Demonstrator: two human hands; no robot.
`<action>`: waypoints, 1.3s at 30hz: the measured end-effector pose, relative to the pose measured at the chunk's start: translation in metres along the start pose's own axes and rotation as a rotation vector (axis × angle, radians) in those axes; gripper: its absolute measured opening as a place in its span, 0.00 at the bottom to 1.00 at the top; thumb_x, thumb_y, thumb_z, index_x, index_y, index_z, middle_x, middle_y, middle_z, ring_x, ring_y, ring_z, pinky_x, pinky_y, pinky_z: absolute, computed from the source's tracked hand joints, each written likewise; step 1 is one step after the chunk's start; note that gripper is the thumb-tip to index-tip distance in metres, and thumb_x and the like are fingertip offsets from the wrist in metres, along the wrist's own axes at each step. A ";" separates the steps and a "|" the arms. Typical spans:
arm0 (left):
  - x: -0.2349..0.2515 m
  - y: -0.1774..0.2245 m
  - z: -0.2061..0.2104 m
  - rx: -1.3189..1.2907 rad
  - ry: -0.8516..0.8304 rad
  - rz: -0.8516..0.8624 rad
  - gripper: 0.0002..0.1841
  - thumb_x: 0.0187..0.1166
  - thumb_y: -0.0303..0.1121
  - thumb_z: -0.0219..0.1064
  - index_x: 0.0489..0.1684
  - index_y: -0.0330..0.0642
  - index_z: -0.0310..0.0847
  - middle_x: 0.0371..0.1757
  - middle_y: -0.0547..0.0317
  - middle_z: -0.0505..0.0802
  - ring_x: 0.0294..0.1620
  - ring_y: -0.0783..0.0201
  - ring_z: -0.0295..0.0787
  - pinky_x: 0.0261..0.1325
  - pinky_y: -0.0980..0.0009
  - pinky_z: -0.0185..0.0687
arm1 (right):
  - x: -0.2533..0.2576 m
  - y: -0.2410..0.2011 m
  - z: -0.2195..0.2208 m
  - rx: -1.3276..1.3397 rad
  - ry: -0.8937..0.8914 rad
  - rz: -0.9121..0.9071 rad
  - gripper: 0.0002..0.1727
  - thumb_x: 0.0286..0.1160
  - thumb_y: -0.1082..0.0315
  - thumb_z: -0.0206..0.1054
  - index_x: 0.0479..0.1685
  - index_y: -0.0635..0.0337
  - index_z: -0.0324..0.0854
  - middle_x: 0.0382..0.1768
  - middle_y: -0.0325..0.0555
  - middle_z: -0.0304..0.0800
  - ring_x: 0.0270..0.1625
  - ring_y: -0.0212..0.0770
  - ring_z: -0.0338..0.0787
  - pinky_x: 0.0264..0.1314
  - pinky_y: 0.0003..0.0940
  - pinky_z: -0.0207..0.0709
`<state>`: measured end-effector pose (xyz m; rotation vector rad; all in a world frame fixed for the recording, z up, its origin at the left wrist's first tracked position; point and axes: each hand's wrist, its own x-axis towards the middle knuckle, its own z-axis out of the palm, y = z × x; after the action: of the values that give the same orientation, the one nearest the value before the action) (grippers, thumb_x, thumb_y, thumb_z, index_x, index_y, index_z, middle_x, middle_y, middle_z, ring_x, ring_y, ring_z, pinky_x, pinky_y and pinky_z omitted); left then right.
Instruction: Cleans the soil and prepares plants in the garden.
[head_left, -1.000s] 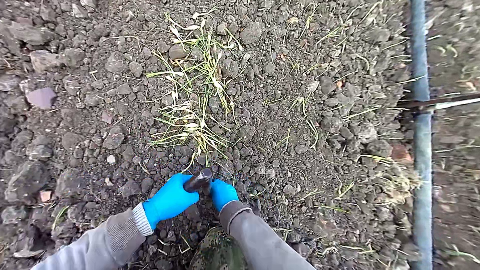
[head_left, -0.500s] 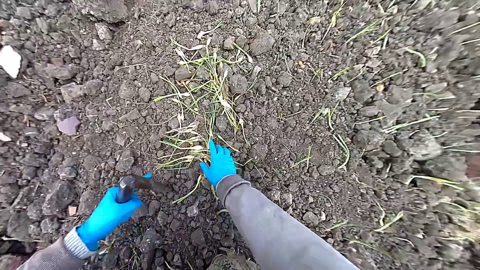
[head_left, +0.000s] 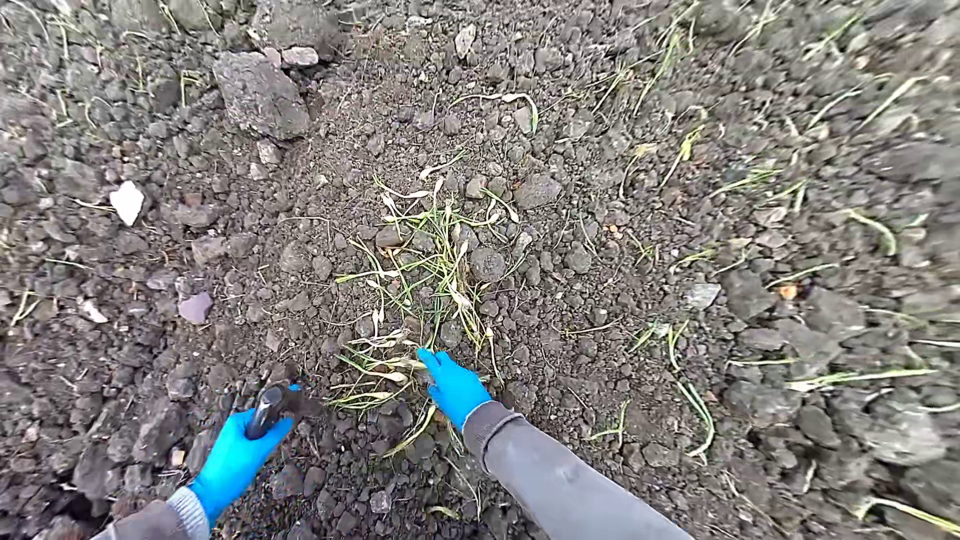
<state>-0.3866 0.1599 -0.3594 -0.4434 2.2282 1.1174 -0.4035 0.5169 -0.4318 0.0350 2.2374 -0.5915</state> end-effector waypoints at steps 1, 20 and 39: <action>-0.011 -0.007 0.006 0.013 0.033 0.055 0.13 0.64 0.47 0.72 0.28 0.47 0.85 0.18 0.71 0.82 0.15 0.75 0.75 0.23 0.72 0.74 | 0.009 0.001 -0.019 0.029 0.081 0.030 0.40 0.82 0.67 0.66 0.95 0.43 0.57 0.79 0.57 0.75 0.67 0.59 0.88 0.67 0.58 0.83; 0.043 -0.015 0.115 0.035 0.189 -0.045 0.15 0.74 0.39 0.69 0.50 0.40 0.92 0.46 0.59 0.97 0.46 0.74 0.92 0.58 0.69 0.86 | 0.155 0.020 -0.104 0.037 0.359 0.255 0.54 0.69 0.63 0.75 0.97 0.56 0.44 0.67 0.68 0.85 0.61 0.69 0.91 0.57 0.69 0.83; 0.078 -0.005 0.096 0.207 -0.034 -0.070 0.10 0.71 0.32 0.69 0.40 0.34 0.89 0.29 0.50 0.89 0.32 0.56 0.86 0.43 0.51 0.82 | 0.072 -0.081 0.018 -0.028 0.116 0.254 0.49 0.68 0.85 0.66 0.95 0.49 0.55 0.84 0.64 0.67 0.76 0.69 0.79 0.57 0.59 0.88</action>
<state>-0.4092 0.2324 -0.4574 -0.4080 2.2516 0.8415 -0.4564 0.4249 -0.4611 0.3422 2.3053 -0.4288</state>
